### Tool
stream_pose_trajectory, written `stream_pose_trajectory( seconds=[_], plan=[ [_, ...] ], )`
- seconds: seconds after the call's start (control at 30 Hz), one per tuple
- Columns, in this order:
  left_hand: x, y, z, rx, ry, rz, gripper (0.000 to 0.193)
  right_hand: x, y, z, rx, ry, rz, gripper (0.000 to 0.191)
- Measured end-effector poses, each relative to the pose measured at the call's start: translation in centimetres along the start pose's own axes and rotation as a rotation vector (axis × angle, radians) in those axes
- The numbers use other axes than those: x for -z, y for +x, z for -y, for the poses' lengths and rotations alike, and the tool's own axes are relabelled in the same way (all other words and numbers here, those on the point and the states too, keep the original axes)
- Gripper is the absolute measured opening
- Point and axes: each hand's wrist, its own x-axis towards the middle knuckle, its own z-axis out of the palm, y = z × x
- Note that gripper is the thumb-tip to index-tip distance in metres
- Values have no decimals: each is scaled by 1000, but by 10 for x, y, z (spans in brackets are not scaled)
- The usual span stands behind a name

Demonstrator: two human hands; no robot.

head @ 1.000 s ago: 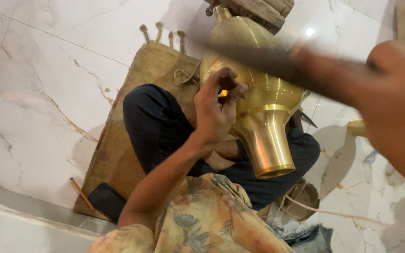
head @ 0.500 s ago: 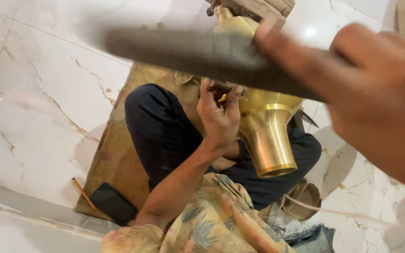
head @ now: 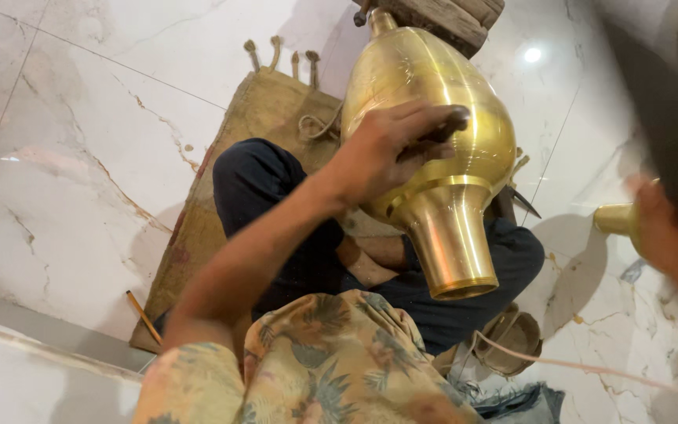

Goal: The person sits cross-legged on the floor with a large brass vessel on their lap, holding a punch against the brass surface and striking it with a wooden mallet to shape and decorate the vessel. They reposition the punch around the vessel's body and neck while continuing to hammer.

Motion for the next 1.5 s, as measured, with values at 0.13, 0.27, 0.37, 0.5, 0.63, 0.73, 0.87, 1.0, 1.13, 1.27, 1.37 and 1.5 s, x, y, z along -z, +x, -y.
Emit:
stream_pose_trajectory(
  seconds=[0.13, 0.27, 0.37, 0.5, 0.63, 0.73, 0.87, 1.0, 1.13, 1.27, 1.37, 1.5],
  plan=[
    [15, 25, 4, -198, 149, 269, 45, -48, -52, 4, -159, 294, -182, 60],
    [9, 46, 4, -209, 189, 528, 40, -101, -92, 30, -197, 266, -365, 62],
    [30, 25, 15, -83, -66, 129, 51, -134, -96, 47, -360, 730, -463, 85],
    [25, -12, 34, 203, -610, -990, 43, -160, -63, 62, -566, 1110, -488, 81],
    [-4, -33, 39, 353, -666, -1271, 34, -178, -16, 84, -567, 1598, -569, 90],
    [-3, -29, 38, 390, -852, -1376, 35, -185, -3, 100, -611, 1569, -567, 85],
    [11, -14, 34, 356, -807, -1199, 35, -192, -5, 122, -594, 1490, -603, 77],
    [16, 24, 30, 348, -783, -989, 42, -199, -19, 128, -746, 1681, -464, 79],
    [17, 41, 32, 315, -759, -821, 43, -189, -50, 99, -863, 1691, -527, 72],
    [44, 19, 50, 319, -556, -823, 43, -179, -79, 61, -828, 1422, -925, 72],
    [70, -13, 66, 337, -164, -798, 38, -176, -88, 47, -761, 1379, -981, 73],
    [81, -37, 79, 586, -60, -959, 36, -169, -93, 38, -718, 1373, -948, 73]
  ],
)
